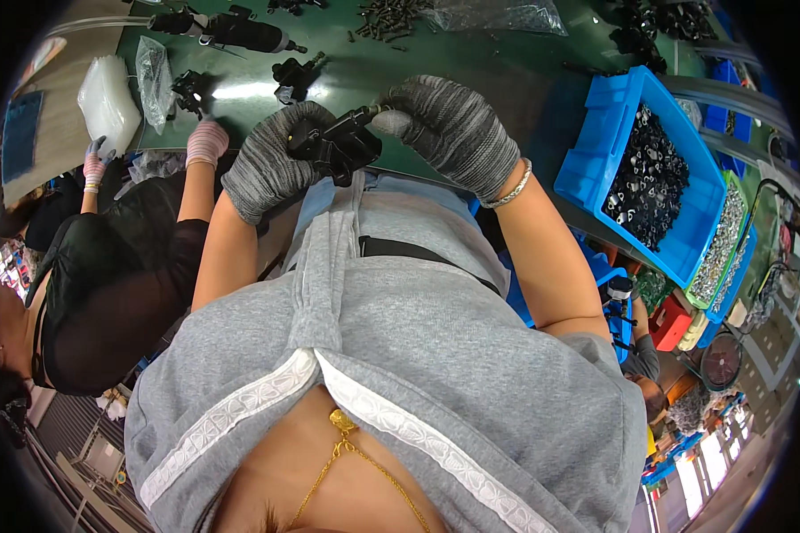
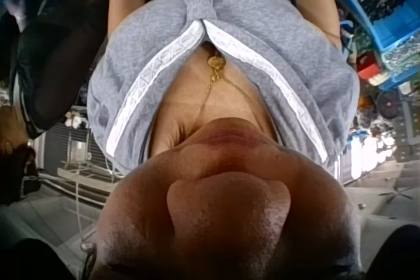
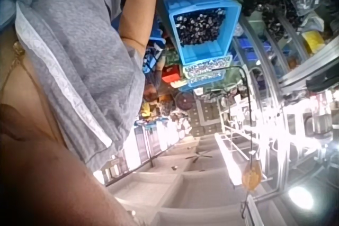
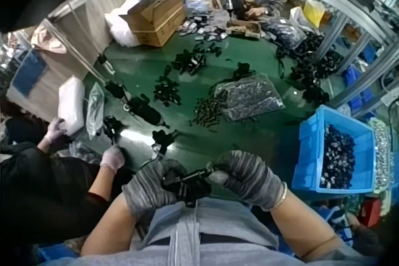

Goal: Assembling small black components and wiring at a factory manual workstation.

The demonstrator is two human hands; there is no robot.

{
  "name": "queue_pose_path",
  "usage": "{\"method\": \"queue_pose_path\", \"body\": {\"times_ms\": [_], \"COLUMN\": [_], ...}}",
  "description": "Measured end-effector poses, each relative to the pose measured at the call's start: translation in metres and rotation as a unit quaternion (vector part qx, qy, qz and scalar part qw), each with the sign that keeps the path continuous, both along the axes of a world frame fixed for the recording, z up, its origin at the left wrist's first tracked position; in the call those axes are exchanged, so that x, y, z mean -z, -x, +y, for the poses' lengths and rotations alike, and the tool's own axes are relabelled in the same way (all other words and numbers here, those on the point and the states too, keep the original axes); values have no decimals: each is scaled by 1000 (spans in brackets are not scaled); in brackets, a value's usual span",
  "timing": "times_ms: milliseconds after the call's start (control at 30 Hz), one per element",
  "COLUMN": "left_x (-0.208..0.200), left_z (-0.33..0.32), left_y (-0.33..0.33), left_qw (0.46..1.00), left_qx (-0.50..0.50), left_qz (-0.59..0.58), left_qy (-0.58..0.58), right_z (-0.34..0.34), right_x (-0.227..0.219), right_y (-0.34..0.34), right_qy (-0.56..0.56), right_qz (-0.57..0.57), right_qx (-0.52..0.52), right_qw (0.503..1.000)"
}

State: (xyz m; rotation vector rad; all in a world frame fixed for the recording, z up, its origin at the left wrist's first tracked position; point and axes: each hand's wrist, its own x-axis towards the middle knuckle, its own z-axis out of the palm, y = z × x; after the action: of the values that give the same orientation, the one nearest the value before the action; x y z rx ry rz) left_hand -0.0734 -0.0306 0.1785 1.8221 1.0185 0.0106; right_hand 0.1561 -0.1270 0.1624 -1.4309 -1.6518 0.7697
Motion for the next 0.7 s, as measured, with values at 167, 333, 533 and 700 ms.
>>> {"method": "queue_pose_path", "body": {"times_ms": [167, 333, 533, 700], "left_x": [-4, -13, -8, -6], "left_z": [-3, -7, -6, -11], "left_y": [0, -3, -7, -13], "left_qw": [998, 997, 994, 996], "left_qx": [17, 21, 69, 51], "left_qz": [17, 36, 56, 34], "left_qy": [-54, -60, -60, -66], "right_z": [1, 3, -2, -15], "right_x": [-12, -22, -22, -10], "right_y": [-5, -14, -20, -14], "right_qy": [52, -34, -36, 47], "right_qz": [48, -52, -68, 153], "right_qx": [0, -30, -49, -2], "right_qw": [998, 998, 996, 987]}}
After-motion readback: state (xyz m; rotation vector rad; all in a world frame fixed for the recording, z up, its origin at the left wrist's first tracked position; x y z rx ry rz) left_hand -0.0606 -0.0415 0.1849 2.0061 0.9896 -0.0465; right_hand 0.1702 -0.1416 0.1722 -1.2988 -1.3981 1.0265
